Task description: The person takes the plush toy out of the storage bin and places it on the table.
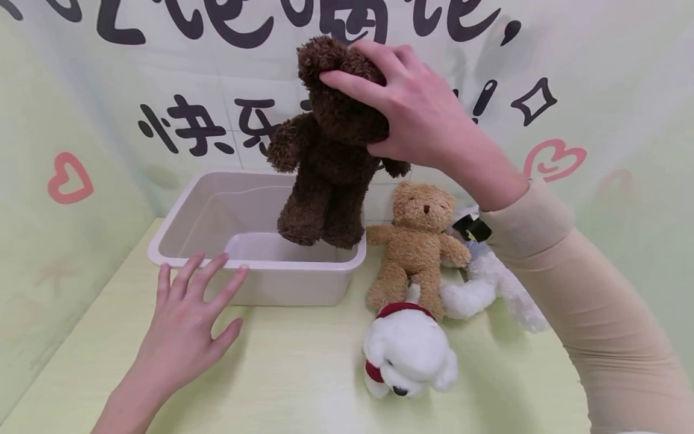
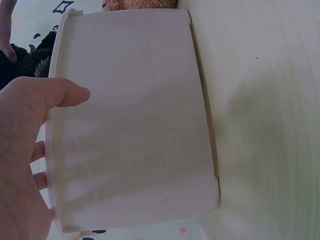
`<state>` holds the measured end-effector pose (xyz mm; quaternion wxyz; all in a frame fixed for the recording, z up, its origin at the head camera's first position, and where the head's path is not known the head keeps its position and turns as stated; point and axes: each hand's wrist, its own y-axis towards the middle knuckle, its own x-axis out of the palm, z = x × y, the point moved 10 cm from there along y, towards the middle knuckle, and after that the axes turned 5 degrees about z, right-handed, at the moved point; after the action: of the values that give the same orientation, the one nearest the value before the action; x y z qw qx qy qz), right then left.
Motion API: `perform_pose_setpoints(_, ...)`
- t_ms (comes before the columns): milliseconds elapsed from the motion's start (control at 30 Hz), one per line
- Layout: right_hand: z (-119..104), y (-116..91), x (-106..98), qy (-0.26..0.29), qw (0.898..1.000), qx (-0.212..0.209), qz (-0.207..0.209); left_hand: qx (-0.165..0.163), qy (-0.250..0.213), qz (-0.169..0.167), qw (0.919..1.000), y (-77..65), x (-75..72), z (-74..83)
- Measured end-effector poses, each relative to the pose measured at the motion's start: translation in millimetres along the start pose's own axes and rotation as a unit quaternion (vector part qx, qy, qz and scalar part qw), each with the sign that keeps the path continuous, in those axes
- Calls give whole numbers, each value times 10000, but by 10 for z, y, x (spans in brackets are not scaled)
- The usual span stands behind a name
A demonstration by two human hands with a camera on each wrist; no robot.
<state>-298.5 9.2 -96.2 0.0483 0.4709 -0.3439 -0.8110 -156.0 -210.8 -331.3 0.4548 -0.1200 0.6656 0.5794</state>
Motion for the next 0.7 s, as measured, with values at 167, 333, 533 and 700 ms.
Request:
perform_pose_setpoints(167,64,-54,-143,110,9995,52,287,-6,14,-10,10000,-6,-11,-4)
perform_pose_setpoints(333,172,-133,-271,-114,9993,63,343,3,63,-12,10000,-9,-24,-12)
perform_pose_setpoints(533,257,-366,-342,-292,9993,-52,220,6,83,9,10000,-9,-42,-17)
perform_pose_setpoints(700,378,-669,-454,-307,9988,226,292,34,78,0,10000,-7,-24,1)
